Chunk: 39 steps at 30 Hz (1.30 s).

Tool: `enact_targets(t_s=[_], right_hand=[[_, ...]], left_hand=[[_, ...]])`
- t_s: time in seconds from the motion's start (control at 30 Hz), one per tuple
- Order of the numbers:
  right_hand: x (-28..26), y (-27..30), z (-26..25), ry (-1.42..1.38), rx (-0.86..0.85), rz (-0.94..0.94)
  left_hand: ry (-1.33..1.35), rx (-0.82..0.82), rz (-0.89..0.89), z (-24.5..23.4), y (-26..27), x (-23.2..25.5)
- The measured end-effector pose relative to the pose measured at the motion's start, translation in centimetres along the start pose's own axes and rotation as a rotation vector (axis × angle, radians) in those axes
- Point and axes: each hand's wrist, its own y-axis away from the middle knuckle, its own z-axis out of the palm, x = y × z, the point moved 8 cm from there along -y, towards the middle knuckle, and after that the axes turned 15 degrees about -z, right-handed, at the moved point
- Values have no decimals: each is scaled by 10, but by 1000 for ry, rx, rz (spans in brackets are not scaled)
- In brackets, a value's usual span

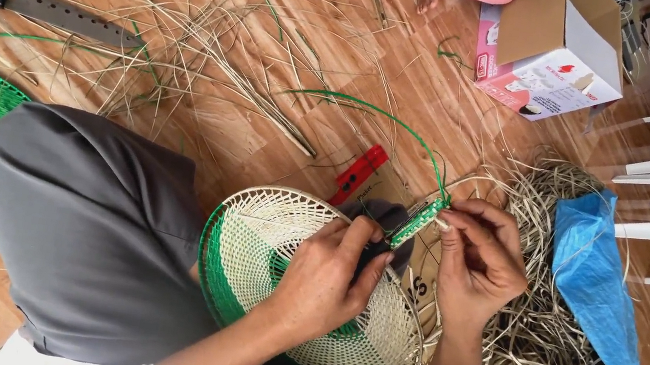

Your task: A person is weaving a traditional hand fan using green and natural straw fibers while sitting on the floor.

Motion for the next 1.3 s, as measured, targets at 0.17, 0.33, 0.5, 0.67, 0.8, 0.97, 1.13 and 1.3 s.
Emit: enact_targets(t_s=[0.17, 0.33, 0.5, 0.67, 0.8, 0.97, 1.13, 1.3], right_hand=[[19, 12, 7, -166, 8, 113], [33, 17, 17, -350, 50, 251], [41, 15, 26, -423, 5, 254], [48, 14, 34, -520, 5, 285], [59, 22, 43, -577, -71, 290], [175, 37, 70, -611, -346, 245], [280, 40, 118, -798, -710, 174], [336, 39, 151, -770, -784, 266]], left_hand=[[7, 5, 4, -6, -1, 1], [4, 40, -4, -19, -5, 4], [-81, 373, 331, -61, 6, 46], [-509, 361, 560, -37, -4, 54], [-776, 275, 678, -4, -13, 28], [-788, 333, 568, 12, -30, 16], [-590, 144, 283, -9, -39, 43], [-532, -50, 101, 14, -54, 6]])
